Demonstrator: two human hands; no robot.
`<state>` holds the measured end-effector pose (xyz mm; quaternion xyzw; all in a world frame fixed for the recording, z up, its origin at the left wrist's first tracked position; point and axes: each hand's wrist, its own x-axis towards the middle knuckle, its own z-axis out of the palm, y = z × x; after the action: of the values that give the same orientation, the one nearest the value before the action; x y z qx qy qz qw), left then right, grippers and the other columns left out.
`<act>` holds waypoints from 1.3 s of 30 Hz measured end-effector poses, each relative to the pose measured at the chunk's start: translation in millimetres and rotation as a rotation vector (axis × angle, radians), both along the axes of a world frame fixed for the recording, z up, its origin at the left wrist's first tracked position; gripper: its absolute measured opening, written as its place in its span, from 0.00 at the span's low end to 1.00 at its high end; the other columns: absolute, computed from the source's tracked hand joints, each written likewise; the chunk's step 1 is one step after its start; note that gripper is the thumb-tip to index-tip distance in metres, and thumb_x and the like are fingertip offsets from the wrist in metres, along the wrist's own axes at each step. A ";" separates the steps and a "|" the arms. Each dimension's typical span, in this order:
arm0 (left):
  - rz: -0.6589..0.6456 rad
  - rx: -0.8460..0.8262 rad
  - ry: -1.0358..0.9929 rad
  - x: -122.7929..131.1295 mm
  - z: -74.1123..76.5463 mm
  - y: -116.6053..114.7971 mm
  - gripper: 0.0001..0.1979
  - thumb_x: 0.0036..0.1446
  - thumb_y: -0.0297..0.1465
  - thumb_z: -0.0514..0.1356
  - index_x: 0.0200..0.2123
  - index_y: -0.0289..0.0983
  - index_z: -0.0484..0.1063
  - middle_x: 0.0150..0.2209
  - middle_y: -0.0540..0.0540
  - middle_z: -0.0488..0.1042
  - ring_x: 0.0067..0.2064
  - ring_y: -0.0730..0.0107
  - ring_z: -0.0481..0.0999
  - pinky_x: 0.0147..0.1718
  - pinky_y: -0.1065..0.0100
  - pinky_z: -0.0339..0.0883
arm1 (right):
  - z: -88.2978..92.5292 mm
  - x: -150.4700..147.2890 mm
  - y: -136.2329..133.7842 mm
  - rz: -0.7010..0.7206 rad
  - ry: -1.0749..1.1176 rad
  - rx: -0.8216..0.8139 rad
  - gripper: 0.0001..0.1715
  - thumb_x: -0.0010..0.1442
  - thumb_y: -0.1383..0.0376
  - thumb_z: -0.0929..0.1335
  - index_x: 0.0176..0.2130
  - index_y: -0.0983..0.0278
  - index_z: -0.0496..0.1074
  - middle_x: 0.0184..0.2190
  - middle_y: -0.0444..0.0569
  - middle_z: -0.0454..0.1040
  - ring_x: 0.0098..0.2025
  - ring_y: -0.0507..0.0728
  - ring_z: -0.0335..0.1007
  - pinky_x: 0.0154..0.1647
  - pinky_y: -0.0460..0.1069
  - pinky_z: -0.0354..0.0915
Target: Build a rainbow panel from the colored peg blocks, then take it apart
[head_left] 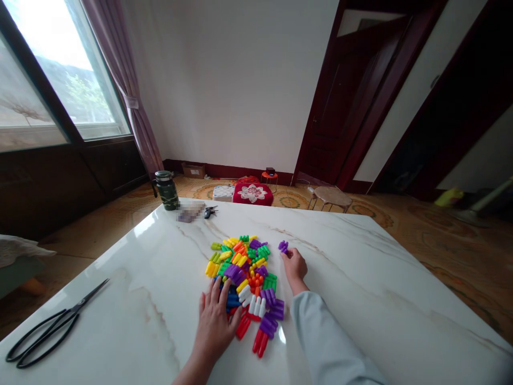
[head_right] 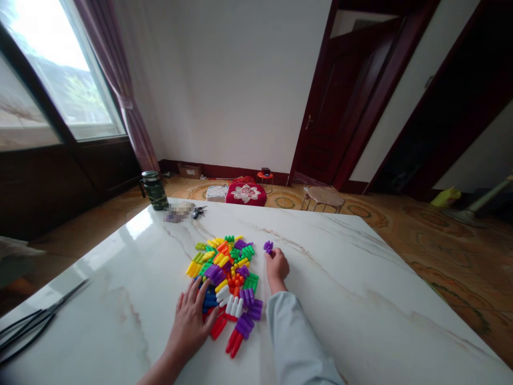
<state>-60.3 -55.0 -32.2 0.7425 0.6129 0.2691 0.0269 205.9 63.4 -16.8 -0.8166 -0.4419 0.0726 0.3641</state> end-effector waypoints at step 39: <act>0.007 0.015 -0.006 2.3 -1.8 -0.7 0.32 0.57 0.37 0.56 0.64 0.41 0.55 0.67 0.39 0.55 0.68 0.53 0.50 0.63 0.44 0.47 | 45.6 -22.7 67.2 0.739 -0.048 0.055 0.10 0.47 0.76 0.69 0.29 0.62 0.75 0.34 0.52 0.77 0.46 0.60 0.66 0.55 0.57 0.55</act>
<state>-58.0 -55.7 -34.0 0.7395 0.6136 0.2758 0.0223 183.2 130.7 28.8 -0.5933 -0.7172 0.1683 0.3245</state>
